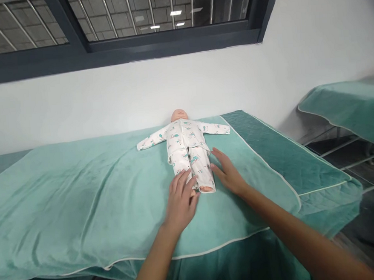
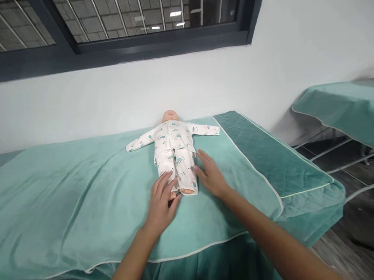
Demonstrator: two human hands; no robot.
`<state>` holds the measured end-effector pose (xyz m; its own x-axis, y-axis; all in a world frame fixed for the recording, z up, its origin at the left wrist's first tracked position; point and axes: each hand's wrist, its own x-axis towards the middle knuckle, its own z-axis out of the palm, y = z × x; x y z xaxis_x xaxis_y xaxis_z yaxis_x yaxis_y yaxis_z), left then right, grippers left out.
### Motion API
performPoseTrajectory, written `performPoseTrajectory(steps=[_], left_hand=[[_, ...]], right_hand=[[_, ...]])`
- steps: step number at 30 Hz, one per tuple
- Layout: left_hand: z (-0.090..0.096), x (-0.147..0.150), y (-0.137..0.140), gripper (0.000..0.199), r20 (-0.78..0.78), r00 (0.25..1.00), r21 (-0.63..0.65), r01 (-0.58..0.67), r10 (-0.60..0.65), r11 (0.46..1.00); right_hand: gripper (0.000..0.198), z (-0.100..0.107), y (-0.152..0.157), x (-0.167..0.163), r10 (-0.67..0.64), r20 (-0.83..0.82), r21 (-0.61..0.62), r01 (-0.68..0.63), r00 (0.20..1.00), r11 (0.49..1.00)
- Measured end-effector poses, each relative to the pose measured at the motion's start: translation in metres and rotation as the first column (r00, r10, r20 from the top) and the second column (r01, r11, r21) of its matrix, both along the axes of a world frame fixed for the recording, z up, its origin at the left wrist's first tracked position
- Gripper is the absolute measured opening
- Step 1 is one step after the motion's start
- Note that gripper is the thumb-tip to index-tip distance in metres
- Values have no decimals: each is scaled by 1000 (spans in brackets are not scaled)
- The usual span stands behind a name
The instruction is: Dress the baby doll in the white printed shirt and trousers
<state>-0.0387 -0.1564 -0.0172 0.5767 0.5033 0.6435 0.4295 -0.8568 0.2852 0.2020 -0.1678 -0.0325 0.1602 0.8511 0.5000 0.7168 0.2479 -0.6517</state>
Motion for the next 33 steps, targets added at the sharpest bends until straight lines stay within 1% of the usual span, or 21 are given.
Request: performPoseTrajectory(steps=[2,4,5,7,8,9,11,14,15,16,17,19,22,25,27,30,32,33], left_hand=[[0,-7,8,51,130,991,-62,26,-17,998],[0,-16,24,45,225,972,-117,-36,61,993],[0,-21,36,42,224,966,-135,-103,132,985],[1,-30,67,45,145,942,-137,-283,302,949],[1,-34,85,48,85,919,-123,-373,384,920],[2,-38,103,52,9,890,-122,-452,457,884],[4,-44,140,62,-137,792,-158,-610,594,777],[5,-51,187,70,-304,682,-211,-729,665,651],[5,-53,200,69,-346,657,-217,-751,670,624],[5,-54,210,66,-377,641,-217,-763,668,609],[5,-55,219,63,-395,633,-210,-767,665,606],[5,-57,232,59,-400,637,-191,-761,659,620],[7,-59,241,54,-371,650,-181,-751,663,635],[8,-60,243,51,-362,646,-188,-757,673,626],[9,-61,242,51,-355,629,-185,-773,692,607],[10,-61,237,52,-294,596,-170,-802,748,572],[10,-61,234,51,-248,591,-161,-807,768,569],[10,-60,233,51,-234,596,-158,-803,768,575]], right_hand=[[55,-4,21,19,-119,48,-20,120,992,993],[59,-6,41,43,-249,118,-70,258,961,963],[60,-6,51,55,-284,178,-113,307,942,945],[62,-4,66,77,-329,312,-211,403,891,891],[63,-3,72,85,-337,375,-253,445,864,859],[64,-2,78,92,-339,423,-286,478,840,830],[62,-1,86,102,-328,482,-329,514,813,792],[64,-1,96,110,-308,512,-369,529,802,764],[65,-2,99,113,-301,519,-380,532,800,757],[67,-4,102,116,-296,524,-389,533,799,751],[69,-5,105,119,-293,524,-392,532,800,750],[71,-8,110,126,-298,520,-392,533,801,750],[75,-11,117,134,-323,508,-389,547,799,741],[74,-10,122,138,-343,488,-380,549,803,744],[72,-8,123,140,-371,464,-356,553,804,753],[65,-5,122,144,-470,370,-316,585,801,747],[61,-4,121,147,-525,270,-293,588,807,754],[59,-4,121,149,-529,229,-276,576,817,769]])
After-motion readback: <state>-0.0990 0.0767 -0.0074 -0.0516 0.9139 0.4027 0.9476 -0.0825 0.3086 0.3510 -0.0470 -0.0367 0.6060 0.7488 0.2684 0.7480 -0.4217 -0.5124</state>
